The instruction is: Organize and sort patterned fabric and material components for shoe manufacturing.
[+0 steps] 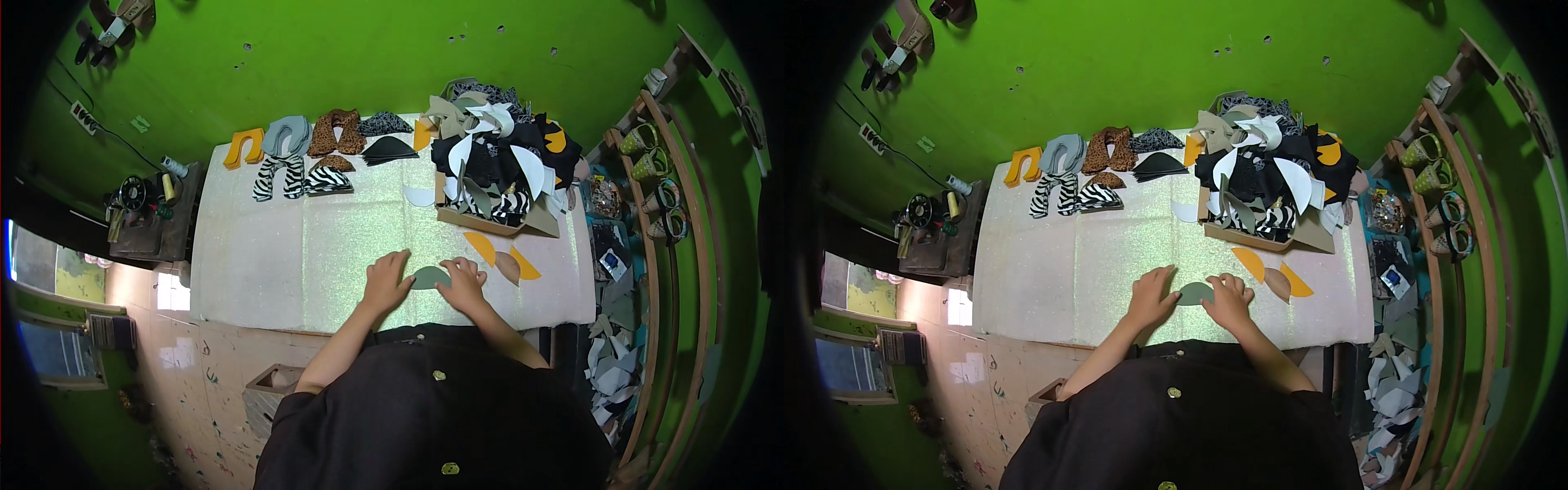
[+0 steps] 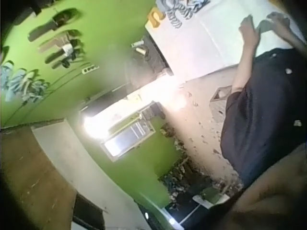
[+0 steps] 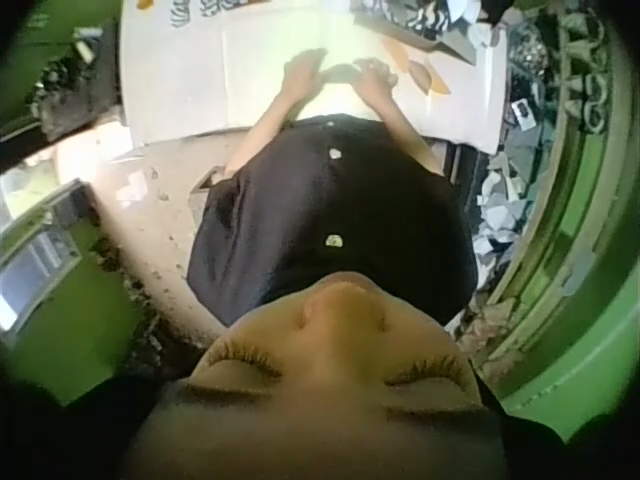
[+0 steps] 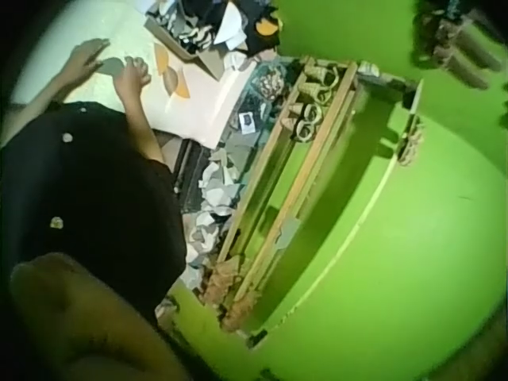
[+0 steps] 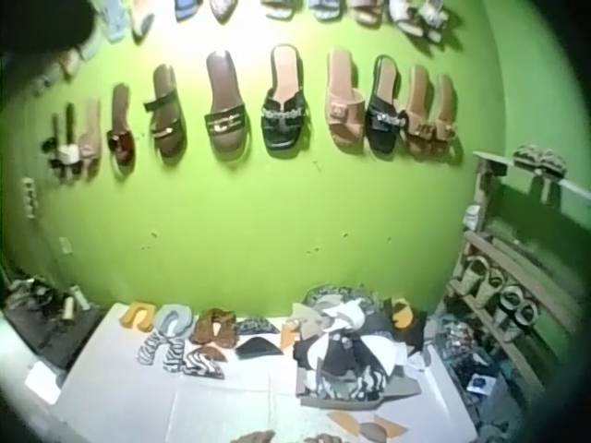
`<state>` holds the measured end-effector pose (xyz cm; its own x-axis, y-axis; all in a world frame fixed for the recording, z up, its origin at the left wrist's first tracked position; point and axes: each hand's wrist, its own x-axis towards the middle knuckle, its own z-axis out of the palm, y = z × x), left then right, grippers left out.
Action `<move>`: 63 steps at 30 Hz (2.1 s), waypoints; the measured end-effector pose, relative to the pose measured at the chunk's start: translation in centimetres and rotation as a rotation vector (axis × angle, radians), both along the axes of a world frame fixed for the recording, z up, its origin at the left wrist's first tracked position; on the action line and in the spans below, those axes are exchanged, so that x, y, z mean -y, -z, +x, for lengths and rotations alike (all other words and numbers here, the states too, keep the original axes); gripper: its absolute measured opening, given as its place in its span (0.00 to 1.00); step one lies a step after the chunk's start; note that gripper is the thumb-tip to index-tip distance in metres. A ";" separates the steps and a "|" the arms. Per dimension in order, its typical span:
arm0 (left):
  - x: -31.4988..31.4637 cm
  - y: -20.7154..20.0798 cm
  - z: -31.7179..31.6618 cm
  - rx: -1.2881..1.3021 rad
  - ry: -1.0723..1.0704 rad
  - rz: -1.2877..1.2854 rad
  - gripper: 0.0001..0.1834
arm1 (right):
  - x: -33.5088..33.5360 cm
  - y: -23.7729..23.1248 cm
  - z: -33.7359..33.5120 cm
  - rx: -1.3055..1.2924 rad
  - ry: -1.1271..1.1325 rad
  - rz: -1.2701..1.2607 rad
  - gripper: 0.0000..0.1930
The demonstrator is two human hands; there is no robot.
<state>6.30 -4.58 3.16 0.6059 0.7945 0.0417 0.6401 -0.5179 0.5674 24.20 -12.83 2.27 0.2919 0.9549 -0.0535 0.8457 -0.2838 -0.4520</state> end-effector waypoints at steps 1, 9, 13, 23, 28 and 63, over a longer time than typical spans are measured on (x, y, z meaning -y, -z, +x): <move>0.0 0.1 0.2 0.002 0.003 0.002 0.30 | -0.2 -0.2 0.0 0.002 0.003 0.002 0.18; 1.9 4.3 1.1 -0.186 0.410 0.158 0.25 | -5.5 -6.3 3.2 0.166 0.215 0.418 0.19; 1.7 3.8 1.3 -0.246 0.409 0.205 0.25 | -8.1 -7.4 6.0 0.298 0.325 0.501 0.18; -0.6 -1.5 0.9 0.222 0.188 -0.039 0.26 | -7.5 -10.3 5.6 -0.340 0.466 0.791 0.07; 0.0 -4.6 2.4 0.634 0.061 -0.402 0.23 | -4.5 -9.7 0.6 -1.194 0.246 0.568 0.12; 0.2 0.8 0.9 -0.014 -0.104 -0.342 0.23 | 1.7 1.3 1.2 -0.085 0.111 -0.044 0.08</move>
